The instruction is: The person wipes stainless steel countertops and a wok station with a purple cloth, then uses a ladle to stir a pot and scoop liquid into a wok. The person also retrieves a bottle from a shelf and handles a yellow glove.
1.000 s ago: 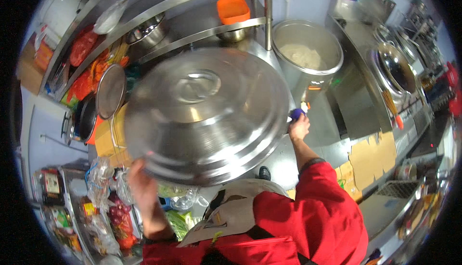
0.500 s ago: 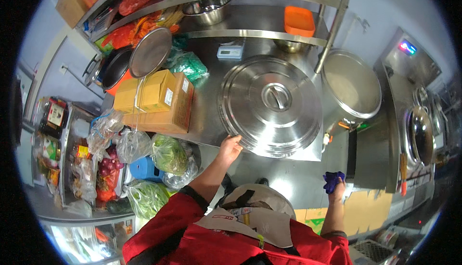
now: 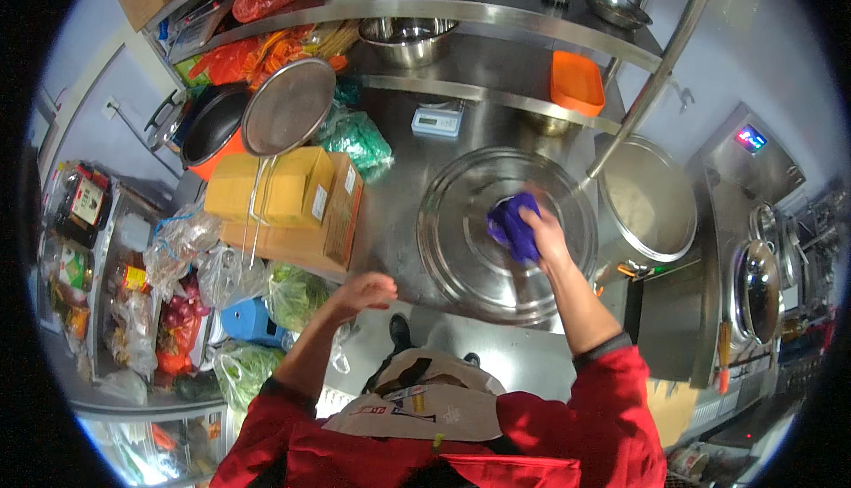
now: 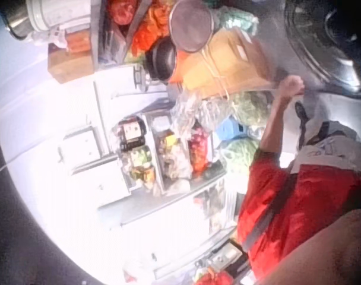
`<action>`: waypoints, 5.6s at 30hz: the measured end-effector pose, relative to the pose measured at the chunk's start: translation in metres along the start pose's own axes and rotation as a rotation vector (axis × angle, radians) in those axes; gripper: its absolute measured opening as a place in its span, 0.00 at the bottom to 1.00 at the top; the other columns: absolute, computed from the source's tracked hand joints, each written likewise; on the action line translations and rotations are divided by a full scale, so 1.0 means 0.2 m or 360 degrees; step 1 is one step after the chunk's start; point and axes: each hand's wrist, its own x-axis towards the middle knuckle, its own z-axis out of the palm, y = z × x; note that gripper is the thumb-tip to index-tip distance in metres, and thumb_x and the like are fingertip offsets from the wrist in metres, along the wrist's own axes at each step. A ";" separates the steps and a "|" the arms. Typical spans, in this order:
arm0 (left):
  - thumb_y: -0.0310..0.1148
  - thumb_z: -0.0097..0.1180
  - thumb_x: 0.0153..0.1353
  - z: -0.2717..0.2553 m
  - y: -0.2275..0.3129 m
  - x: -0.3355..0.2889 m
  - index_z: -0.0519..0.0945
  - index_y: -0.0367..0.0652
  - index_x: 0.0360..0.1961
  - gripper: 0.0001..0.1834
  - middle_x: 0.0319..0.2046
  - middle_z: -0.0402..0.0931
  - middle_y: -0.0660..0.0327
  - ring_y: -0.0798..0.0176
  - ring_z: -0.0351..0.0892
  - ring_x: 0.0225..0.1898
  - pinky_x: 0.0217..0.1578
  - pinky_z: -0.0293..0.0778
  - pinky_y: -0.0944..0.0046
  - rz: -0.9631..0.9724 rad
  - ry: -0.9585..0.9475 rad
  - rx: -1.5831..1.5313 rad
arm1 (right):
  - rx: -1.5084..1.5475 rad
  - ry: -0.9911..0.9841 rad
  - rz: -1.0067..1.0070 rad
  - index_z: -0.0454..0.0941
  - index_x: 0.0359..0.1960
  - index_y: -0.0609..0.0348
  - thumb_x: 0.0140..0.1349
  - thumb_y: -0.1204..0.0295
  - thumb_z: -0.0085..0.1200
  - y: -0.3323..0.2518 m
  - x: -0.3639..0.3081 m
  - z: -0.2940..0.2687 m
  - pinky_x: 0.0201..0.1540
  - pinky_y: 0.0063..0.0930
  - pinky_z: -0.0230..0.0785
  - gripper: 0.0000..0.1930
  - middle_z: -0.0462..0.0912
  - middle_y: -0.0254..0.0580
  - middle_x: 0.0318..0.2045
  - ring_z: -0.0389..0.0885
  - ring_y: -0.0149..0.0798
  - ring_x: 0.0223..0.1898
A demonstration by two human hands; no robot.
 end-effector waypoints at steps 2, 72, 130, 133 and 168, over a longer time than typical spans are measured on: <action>0.33 0.60 0.70 -0.12 0.21 -0.19 0.77 0.37 0.58 0.18 0.57 0.78 0.58 0.57 0.81 0.56 0.55 0.79 0.51 0.0254 -0.0280 -0.0560 | -0.0103 0.0020 -0.0315 0.78 0.53 0.65 0.69 0.69 0.55 -0.13 0.42 0.26 0.45 0.27 0.77 0.15 0.85 0.40 0.41 0.83 0.32 0.39; 0.20 0.62 0.49 -0.80 0.52 -0.82 0.76 0.38 0.44 0.19 0.19 0.67 0.59 0.60 0.68 0.21 0.27 0.69 0.59 0.0064 0.2374 0.1257 | -0.2642 0.0183 -0.1099 0.68 0.64 0.56 0.61 0.52 0.65 -0.48 2.09 1.41 0.54 0.49 0.78 0.34 0.83 0.59 0.53 0.84 0.59 0.51; 0.30 0.69 0.51 -0.16 0.33 -0.15 0.76 0.42 0.47 0.22 0.22 0.75 0.57 0.53 0.79 0.23 0.27 0.75 0.54 0.0203 0.1042 0.1366 | -0.2620 -0.0272 -0.0478 0.76 0.54 0.54 0.48 0.74 0.70 0.26 0.38 0.24 0.49 0.52 0.77 0.28 0.81 0.58 0.47 0.82 0.62 0.45; 0.35 0.71 0.51 -0.11 0.18 -0.02 0.76 0.42 0.48 0.25 0.29 0.81 0.51 0.43 0.83 0.31 0.33 0.78 0.48 0.0286 0.0968 0.1327 | -0.2632 -0.0026 -0.0320 0.75 0.52 0.56 0.49 0.73 0.70 0.33 0.35 0.15 0.49 0.55 0.76 0.26 0.81 0.57 0.44 0.82 0.62 0.45; 0.34 0.71 0.55 -0.23 0.15 0.49 0.65 0.33 0.66 0.41 0.53 0.74 0.42 0.39 0.76 0.56 0.57 0.72 0.47 0.0297 0.0342 0.1745 | -0.1057 0.1220 0.0166 0.78 0.54 0.62 0.62 0.67 0.64 0.51 -0.88 0.19 0.51 0.33 0.76 0.20 0.86 0.49 0.41 0.85 0.40 0.44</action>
